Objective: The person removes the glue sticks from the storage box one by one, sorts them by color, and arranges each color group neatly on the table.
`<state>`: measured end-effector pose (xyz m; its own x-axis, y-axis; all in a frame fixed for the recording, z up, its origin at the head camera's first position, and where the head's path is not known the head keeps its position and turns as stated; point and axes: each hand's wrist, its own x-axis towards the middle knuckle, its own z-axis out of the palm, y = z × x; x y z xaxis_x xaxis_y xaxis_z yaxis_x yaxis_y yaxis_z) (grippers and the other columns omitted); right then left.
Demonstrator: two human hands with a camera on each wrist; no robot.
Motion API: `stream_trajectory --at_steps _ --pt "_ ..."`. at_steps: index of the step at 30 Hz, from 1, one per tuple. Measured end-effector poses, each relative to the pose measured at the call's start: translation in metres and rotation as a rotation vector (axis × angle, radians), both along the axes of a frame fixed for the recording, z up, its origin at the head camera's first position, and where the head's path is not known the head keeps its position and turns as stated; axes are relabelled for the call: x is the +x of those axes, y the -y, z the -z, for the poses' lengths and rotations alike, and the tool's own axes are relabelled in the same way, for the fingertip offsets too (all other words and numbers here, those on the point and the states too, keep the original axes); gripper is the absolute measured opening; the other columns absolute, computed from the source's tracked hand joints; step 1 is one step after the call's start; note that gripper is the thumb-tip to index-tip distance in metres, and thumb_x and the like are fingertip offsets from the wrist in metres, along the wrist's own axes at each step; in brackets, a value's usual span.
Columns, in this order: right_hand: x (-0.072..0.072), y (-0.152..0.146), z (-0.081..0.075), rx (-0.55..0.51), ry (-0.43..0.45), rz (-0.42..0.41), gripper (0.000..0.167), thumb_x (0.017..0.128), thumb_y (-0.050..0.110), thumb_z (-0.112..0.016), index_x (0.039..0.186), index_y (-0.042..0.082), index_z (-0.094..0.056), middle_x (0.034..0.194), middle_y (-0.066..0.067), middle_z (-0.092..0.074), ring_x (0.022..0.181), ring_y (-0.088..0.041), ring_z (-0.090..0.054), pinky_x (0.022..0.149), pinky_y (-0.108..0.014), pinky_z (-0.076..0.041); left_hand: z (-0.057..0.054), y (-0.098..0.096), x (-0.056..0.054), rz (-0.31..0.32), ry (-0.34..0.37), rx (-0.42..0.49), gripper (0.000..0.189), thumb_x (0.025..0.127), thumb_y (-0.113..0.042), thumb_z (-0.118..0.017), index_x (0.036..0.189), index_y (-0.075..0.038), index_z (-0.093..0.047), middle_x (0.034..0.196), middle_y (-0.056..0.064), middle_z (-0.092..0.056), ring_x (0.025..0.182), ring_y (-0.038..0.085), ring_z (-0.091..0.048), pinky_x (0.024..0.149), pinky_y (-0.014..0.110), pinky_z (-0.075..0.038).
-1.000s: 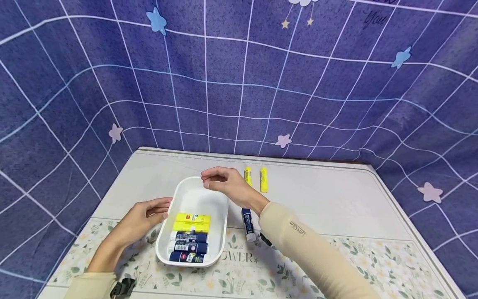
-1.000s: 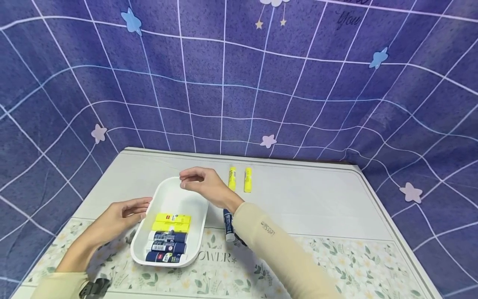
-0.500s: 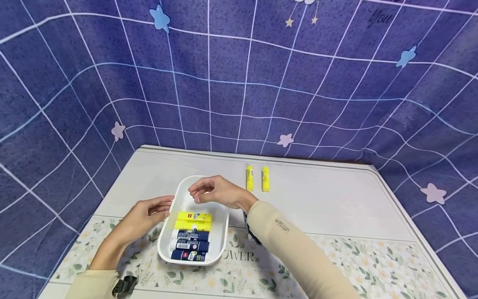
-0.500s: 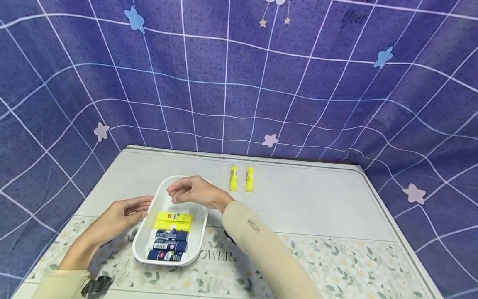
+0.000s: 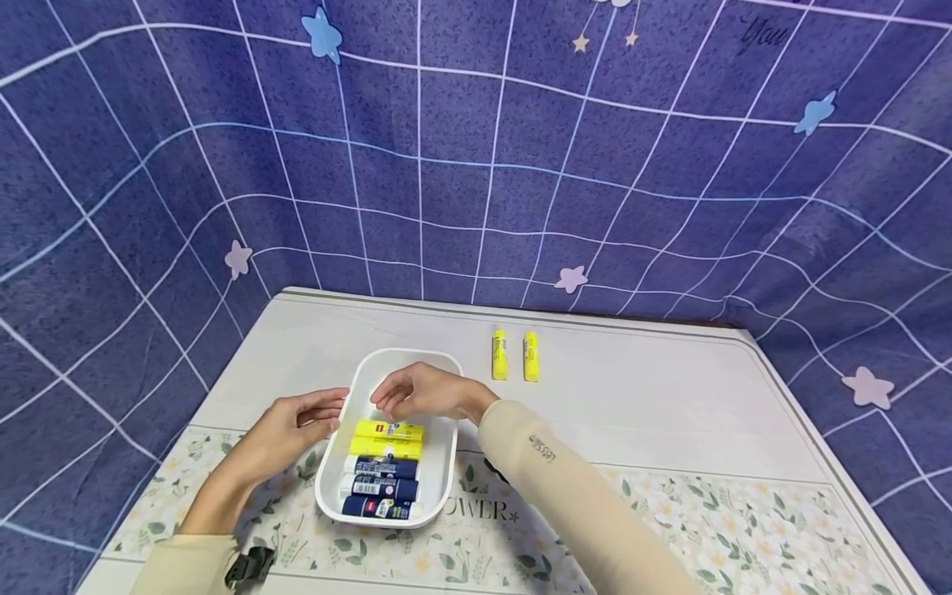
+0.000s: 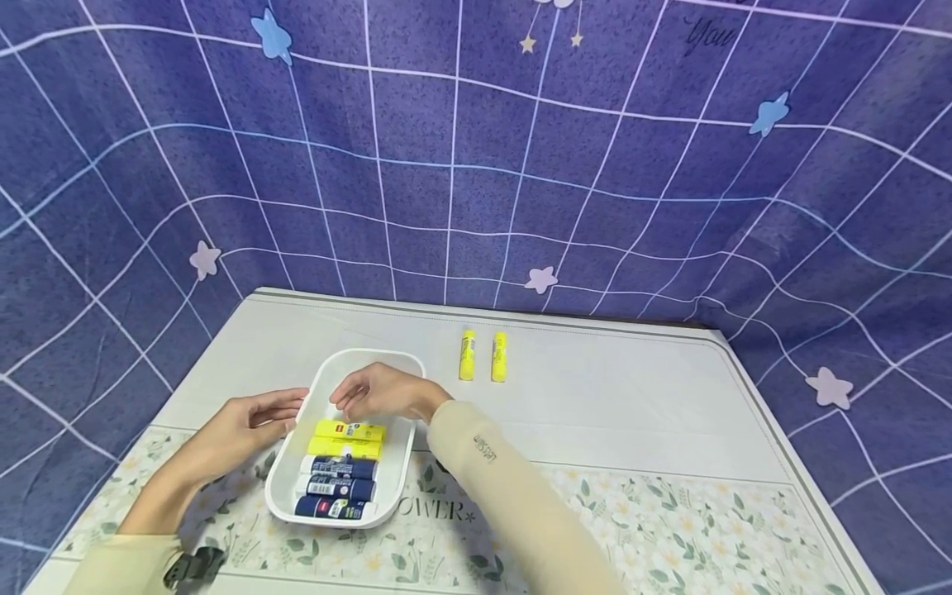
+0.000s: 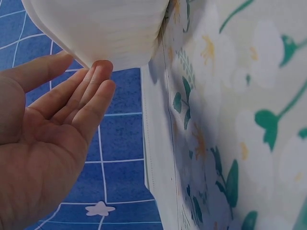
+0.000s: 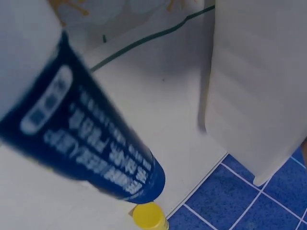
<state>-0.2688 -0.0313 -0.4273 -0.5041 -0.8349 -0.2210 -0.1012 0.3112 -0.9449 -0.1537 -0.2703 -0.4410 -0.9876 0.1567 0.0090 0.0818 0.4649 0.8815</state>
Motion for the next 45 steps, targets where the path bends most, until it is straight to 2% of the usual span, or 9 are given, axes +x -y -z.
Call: stream_trajectory --at_steps 5,9,14,26,33,45 --pt "0.0 0.005 0.003 0.04 -0.021 0.024 0.033 0.09 -0.011 -0.068 0.123 -0.011 -0.066 0.12 -0.029 -0.069 0.094 -0.013 -0.067 0.089 -0.018 -0.059 0.0 0.0 0.0 0.005 -0.004 0.026 0.049 0.101 -0.005 -0.062 0.147 0.007 -0.051 0.139 0.029 -0.062 0.125 0.04 -0.066 0.093 0.014 -0.058" --pt "-0.001 0.007 0.005 0.087 -0.063 0.025 0.03 0.089 -0.008 -0.071 0.119 -0.007 -0.069 0.109 -0.016 -0.073 0.092 -0.011 -0.065 0.087 -0.017 -0.058 -0.001 -0.001 -0.001 0.0 -0.002 0.025 0.049 0.101 -0.005 -0.063 0.147 0.007 -0.051 0.139 0.029 -0.062 0.125 0.039 -0.066 0.093 0.015 -0.059" --pt "-0.001 0.007 0.004 0.146 -0.099 0.018 0.026 0.088 -0.006 -0.073 0.114 -0.002 -0.072 0.095 -0.001 -0.07 0.088 -0.008 -0.063 0.084 -0.016 -0.057 -0.001 -0.001 -0.001 -0.002 -0.001 0.013 0.05 0.101 -0.006 -0.063 0.148 0.006 -0.051 0.139 0.029 -0.062 0.125 0.039 -0.066 0.092 0.015 -0.059" --pt "0.003 0.01 0.007 0.192 -0.135 0.013 0.022 0.086 -0.007 -0.075 0.107 0.0 -0.073 0.093 -0.003 -0.069 0.085 -0.009 -0.06 0.078 -0.016 -0.052 -0.002 -0.002 -0.004 0.007 -0.01 0.018 0.049 0.101 -0.005 -0.062 0.147 0.008 -0.05 0.141 0.03 -0.061 0.126 0.041 -0.065 0.094 0.014 -0.058" --pt "0.006 0.013 0.009 0.218 -0.223 -0.006 0.021 0.086 -0.004 -0.076 0.106 0.002 -0.074 0.095 -0.003 -0.071 0.083 -0.005 -0.06 0.077 -0.014 -0.051 -0.003 -0.001 -0.003 0.009 -0.003 0.013 0.05 0.101 -0.005 -0.062 0.147 0.008 -0.05 0.14 0.03 -0.061 0.126 0.041 -0.065 0.094 0.015 -0.059" --pt "0.013 0.018 0.015 0.271 -0.351 0.007 0.015 0.088 0.003 -0.078 0.1 0.011 -0.074 0.089 0.007 -0.068 0.083 -0.002 -0.06 0.079 -0.011 -0.052 -0.001 0.002 -0.001 0.019 -0.001 0.039 0.049 0.101 -0.004 -0.062 0.146 0.011 -0.049 0.141 0.032 -0.059 0.126 0.042 -0.064 0.093 0.013 -0.058"
